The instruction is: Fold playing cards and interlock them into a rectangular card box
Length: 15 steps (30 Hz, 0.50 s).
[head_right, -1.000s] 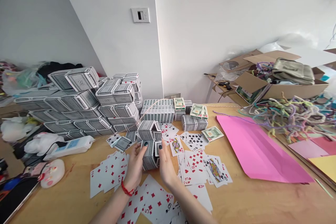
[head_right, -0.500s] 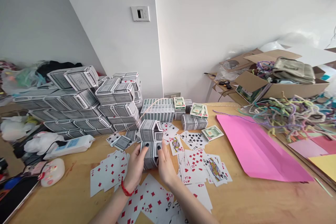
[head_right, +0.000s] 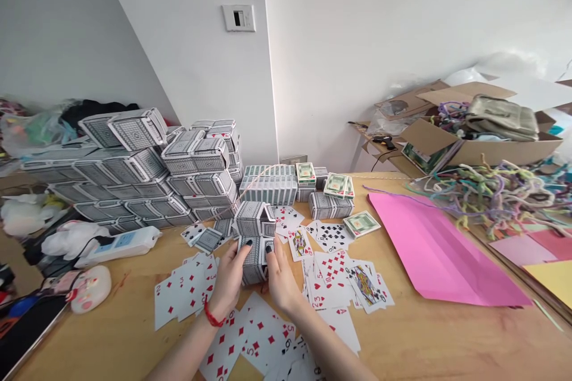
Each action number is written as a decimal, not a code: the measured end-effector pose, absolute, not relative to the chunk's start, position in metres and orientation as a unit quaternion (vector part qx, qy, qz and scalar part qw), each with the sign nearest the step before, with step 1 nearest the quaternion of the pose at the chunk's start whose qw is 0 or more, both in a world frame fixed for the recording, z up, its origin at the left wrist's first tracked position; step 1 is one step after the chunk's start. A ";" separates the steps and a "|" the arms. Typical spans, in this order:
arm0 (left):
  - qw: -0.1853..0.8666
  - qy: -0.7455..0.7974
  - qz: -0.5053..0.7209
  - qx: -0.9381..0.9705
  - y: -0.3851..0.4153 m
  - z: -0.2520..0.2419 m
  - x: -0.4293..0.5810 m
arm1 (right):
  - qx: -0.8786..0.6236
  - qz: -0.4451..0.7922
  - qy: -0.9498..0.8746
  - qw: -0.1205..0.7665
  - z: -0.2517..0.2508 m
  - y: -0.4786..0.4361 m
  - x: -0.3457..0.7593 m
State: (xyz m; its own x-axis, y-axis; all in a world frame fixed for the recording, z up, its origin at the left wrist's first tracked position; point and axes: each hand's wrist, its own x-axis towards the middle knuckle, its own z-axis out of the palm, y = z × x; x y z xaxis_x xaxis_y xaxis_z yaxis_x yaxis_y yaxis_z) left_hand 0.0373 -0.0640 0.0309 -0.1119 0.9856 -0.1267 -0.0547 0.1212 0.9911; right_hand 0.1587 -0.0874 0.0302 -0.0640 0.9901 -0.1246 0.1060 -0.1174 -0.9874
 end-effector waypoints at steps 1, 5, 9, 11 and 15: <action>0.514 0.544 0.508 0.426 -0.063 0.030 0.037 | -0.537 0.513 -0.517 0.426 0.029 -0.087 0.159; 0.512 0.538 0.513 0.431 -0.061 0.028 0.035 | -0.536 0.484 -0.534 0.441 0.027 -0.087 0.158; 0.501 0.543 0.502 0.449 -0.060 0.032 0.034 | -0.531 0.482 -0.534 0.447 0.029 -0.088 0.158; 0.494 0.543 0.498 0.462 -0.059 0.034 0.032 | -0.532 0.485 -0.534 0.444 0.030 -0.089 0.159; 0.480 0.537 0.492 0.490 -0.058 0.036 0.028 | -0.545 0.479 -0.536 0.432 0.029 -0.088 0.159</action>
